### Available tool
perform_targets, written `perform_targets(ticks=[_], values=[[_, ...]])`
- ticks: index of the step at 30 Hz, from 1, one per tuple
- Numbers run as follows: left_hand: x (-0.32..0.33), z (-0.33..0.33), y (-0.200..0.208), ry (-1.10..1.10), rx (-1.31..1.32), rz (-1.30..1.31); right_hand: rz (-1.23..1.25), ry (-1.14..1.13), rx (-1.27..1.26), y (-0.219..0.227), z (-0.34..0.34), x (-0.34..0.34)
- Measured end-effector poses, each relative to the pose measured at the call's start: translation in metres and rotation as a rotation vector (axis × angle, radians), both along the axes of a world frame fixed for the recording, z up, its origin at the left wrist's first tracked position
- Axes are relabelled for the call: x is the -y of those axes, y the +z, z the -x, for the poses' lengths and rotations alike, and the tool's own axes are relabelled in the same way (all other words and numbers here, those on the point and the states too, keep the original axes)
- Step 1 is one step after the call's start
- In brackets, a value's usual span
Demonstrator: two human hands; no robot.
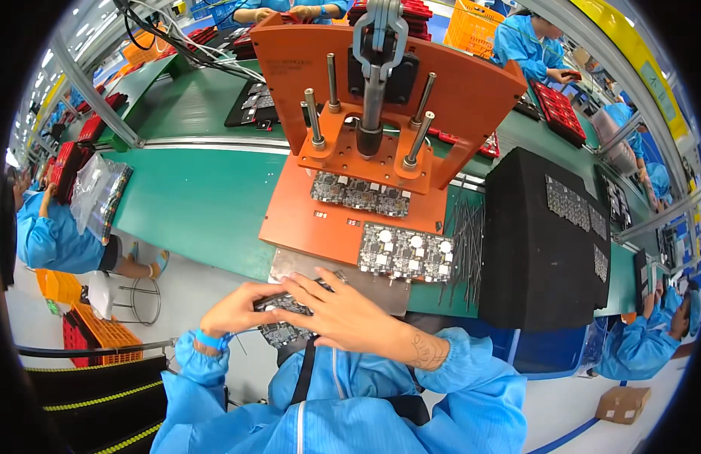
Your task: The person takes circuit boards from a rack, places them into a press machine, and pulls the handle down. The person then separates the circuit boards by hand and stacks them onto a foam pad.
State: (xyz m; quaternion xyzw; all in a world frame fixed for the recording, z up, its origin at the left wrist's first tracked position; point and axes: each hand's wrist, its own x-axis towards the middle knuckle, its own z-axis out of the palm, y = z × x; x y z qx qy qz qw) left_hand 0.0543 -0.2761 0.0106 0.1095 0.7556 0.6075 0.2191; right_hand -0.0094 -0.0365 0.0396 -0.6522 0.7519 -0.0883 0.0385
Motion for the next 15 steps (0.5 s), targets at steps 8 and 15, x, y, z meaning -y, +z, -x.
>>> perform_targets(ticks=[8, 15], values=[[-0.002, 0.093, 0.007, 0.221, -0.038, 0.049, 0.247, -0.413, 0.422, -0.003, 0.007, -0.065], [-0.036, 0.157, 0.004, 0.37, 0.174, -0.179, 1.058, -0.594, 1.989, -0.032, -0.049, -0.122]])
